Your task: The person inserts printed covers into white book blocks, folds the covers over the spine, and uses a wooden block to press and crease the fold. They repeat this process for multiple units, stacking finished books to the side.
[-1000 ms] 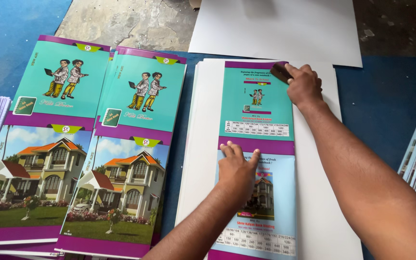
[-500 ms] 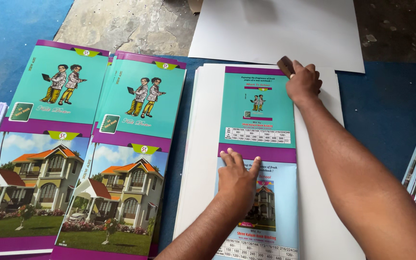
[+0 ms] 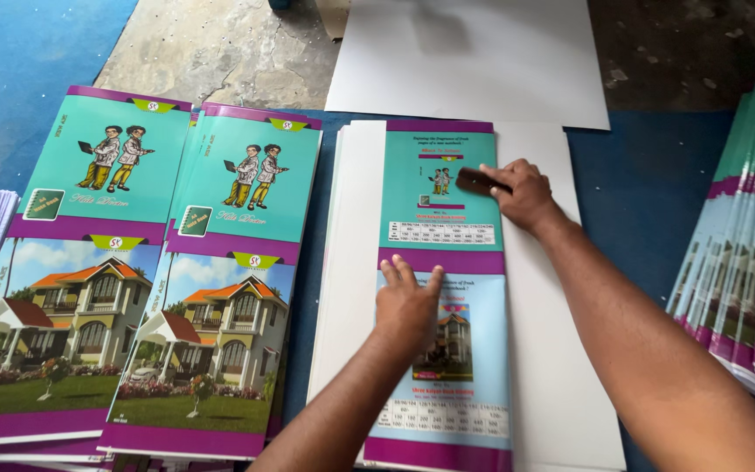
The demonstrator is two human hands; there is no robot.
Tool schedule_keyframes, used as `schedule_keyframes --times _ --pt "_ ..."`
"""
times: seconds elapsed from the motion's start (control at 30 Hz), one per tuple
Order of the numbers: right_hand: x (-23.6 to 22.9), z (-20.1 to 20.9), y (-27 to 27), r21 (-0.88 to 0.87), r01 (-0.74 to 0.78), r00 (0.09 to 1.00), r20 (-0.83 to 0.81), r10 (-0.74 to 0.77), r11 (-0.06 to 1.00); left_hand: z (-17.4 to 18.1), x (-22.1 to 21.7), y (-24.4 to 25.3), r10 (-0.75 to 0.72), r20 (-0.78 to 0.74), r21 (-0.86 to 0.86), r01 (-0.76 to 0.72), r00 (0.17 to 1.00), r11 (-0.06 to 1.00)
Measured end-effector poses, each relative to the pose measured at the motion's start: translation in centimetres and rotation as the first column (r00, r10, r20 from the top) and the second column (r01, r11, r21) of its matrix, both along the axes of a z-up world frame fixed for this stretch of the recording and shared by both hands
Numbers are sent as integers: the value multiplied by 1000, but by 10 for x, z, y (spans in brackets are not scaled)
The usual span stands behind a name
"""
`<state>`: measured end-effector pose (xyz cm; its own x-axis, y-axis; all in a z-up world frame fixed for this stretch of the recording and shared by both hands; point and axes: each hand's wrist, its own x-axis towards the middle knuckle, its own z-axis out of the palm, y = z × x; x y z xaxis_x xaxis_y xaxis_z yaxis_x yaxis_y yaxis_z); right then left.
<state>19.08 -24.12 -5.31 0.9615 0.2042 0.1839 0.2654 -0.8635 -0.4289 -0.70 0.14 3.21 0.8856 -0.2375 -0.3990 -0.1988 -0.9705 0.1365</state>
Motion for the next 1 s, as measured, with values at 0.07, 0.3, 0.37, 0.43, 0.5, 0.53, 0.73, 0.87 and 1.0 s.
schedule_keyframes --times 0.07,0.3,0.37,0.43,0.5,0.53,0.73,0.87,1.0 --pt "-14 4 1 11 -4 998 -55 5 1000 -5 -2 0 18 42 -21 -17 999 1000" --pt "-59 17 3 27 -16 986 -166 20 1000 -14 -2 0 79 -2 -47 -79 997 996" --pt "-72 18 3 35 -9 983 -181 15 999 -16 -2 0 90 0 -48 -89 996 995" --pt "-83 18 3 44 -11 983 -182 19 999 -18 0 -1 107 -19 -46 -108 994 993" --pt "-94 19 3 79 5 971 -240 15 997 -21 1 -1 117 -25 -45 -118 993 992" --pt "-100 19 3 96 14 963 -269 13 995 -22 1 -1 117 -22 -46 -118 993 992" --pt "-127 21 3 98 19 957 -290 11 995 -25 1 0 122 -19 -51 -123 992 991" --pt "-143 24 4 81 13 950 -312 13 997 -26 1 -1 134 -17 -58 -135 991 989" --pt "-157 30 5 96 13 939 -344 21 995 -28 1 -5 178 4 -101 -176 984 979"
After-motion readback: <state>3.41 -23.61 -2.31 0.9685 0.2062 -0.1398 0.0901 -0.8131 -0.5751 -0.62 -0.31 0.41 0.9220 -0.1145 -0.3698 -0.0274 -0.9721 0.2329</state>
